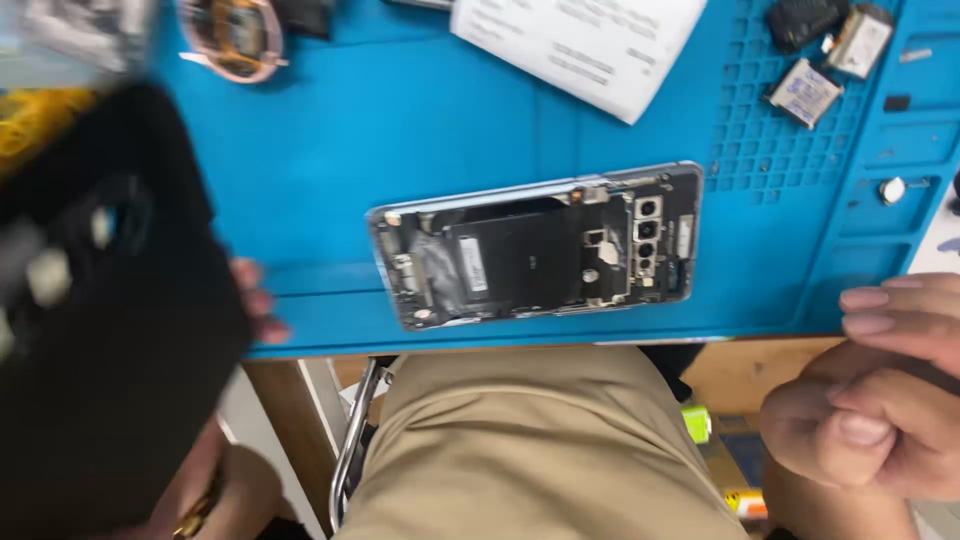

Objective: Applying adhesive to a smartphone frame and securing it with multiple rubber bands.

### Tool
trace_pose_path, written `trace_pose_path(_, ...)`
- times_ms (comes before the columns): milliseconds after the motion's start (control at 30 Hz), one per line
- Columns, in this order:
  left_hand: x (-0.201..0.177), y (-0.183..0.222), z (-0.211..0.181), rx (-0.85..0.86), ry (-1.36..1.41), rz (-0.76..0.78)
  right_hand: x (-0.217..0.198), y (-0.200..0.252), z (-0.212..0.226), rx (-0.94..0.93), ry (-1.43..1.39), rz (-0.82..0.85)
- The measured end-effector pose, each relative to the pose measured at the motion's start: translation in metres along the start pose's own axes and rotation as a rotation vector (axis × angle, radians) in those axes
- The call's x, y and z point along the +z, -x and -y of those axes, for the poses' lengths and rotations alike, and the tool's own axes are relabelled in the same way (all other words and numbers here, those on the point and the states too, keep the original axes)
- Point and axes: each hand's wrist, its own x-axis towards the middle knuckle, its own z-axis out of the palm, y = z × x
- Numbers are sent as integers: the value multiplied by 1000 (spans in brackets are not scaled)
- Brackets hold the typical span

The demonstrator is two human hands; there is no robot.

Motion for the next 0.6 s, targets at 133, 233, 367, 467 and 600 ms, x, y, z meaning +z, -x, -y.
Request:
trace_pose_path(133, 43, -2, -34, 237, 994, 302, 26, 2, 4, -8, 5, -278)
trace_pose_path(233, 47, 0, -41, 158, 1004, 423, 27, -38, 62, 217, 145, -159)
trace_pose_path(367, 45, 13, -50, 170, 978, 435, 8, -51, 98, 432, 231, 64)
trace_pose_path(467, 38, 23, -49, 15, 1238, 462, 9, -52, 111, 527, 378, 192)
trace_pose_path(600, 26, 30, -45, -15, 1335, 530, 29, -41, 118, 424, 341, 59)
